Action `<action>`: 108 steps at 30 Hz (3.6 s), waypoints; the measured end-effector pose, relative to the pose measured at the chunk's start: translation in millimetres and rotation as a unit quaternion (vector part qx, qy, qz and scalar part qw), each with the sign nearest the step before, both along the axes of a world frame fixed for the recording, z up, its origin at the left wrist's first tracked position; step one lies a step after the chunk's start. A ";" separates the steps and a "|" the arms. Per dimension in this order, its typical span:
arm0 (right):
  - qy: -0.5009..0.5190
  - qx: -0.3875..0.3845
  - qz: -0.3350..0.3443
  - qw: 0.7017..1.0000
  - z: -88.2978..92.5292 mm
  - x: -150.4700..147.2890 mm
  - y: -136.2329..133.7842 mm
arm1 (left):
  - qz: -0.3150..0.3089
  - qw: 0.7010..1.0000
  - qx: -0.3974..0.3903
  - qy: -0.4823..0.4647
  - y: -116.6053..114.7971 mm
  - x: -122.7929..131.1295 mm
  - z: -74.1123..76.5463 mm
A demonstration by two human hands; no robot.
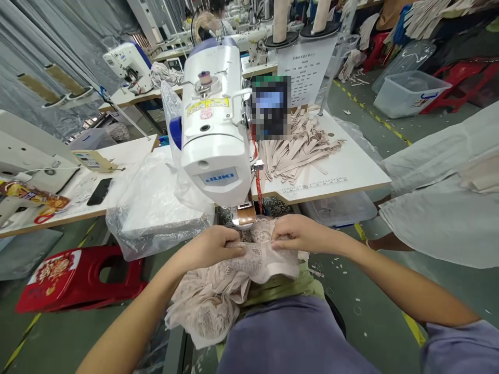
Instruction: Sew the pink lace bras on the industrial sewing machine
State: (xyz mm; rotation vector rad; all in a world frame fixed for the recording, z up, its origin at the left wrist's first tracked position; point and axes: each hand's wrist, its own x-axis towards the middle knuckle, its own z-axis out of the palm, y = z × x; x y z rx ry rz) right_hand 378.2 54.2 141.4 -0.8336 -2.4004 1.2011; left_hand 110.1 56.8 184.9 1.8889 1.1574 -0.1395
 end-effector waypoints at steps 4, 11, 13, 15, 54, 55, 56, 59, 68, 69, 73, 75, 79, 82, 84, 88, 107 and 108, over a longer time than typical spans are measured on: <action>0.014 0.030 -0.036 0.999 9.2 2.9 15.5 | 0.071 0.994 0.084 0.007 4.2 -6.9 16.9; -0.018 0.103 -0.056 0.993 20.6 11.0 56.5 | 0.151 0.974 0.171 -0.005 11.5 7.5 30.3; -0.027 0.148 -0.047 0.988 20.8 12.9 69.1 | 0.166 0.967 0.191 -0.006 11.1 10.9 29.1; -0.042 0.180 -0.042 0.982 22.4 13.8 79.5 | 0.180 0.962 0.206 -0.008 10.4 12.0 26.4; -0.233 0.313 -0.125 0.912 94.4 53.2 91.4 | 0.168 0.952 0.220 -0.131 25.8 63.4 28.5; -0.242 0.319 -0.133 0.907 94.8 56.0 91.3 | 0.166 0.953 0.213 -0.137 29.8 65.4 28.7; -0.249 0.324 -0.141 0.902 95.2 58.4 91.1 | 0.166 0.953 0.208 -0.143 33.5 67.6 29.2; -0.259 0.331 -0.171 0.891 97.6 63.5 89.3 | 0.161 0.953 0.201 -0.157 42.4 75.1 31.9; -0.262 0.313 -0.205 0.889 102.2 70.1 85.4 | 0.161 0.950 0.227 -0.140 47.6 92.3 45.7; -0.261 0.310 -0.207 0.890 101.2 70.8 86.1 | 0.163 0.950 0.226 -0.139 48.4 92.5 45.5; -0.252 0.298 -0.208 0.897 96.2 72.3 89.2 | 0.152 0.952 0.223 -0.147 52.6 89.7 40.1; -0.246 0.294 -0.207 0.900 94.2 72.2 90.4 | 0.149 0.951 0.228 -0.145 53.9 87.8 37.6; -0.231 0.282 -0.200 0.910 96.3 71.0 89.5 | 0.148 0.952 0.231 -0.138 52.3 87.1 39.2; -0.217 0.260 -0.177 0.924 103.3 71.6 80.2 | 0.140 0.956 0.223 -0.130 47.9 86.7 40.9; -0.197 0.212 -0.144 0.946 105.9 73.5 68.4 | 0.120 0.964 0.207 -0.117 42.9 83.1 38.0; -0.135 0.087 -0.071 0.984 95.6 77.5 36.2 | 0.056 0.980 0.175 -0.082 23.6 64.7 23.5; -0.122 -0.122 0.070 0.983 43.2 38.5 13.5 | -0.029 0.992 0.126 0.000 -2.1 1.8 21.2; -0.128 -0.124 0.066 0.982 44.3 36.6 13.8 | -0.028 0.992 0.127 -0.001 -1.1 0.1 20.5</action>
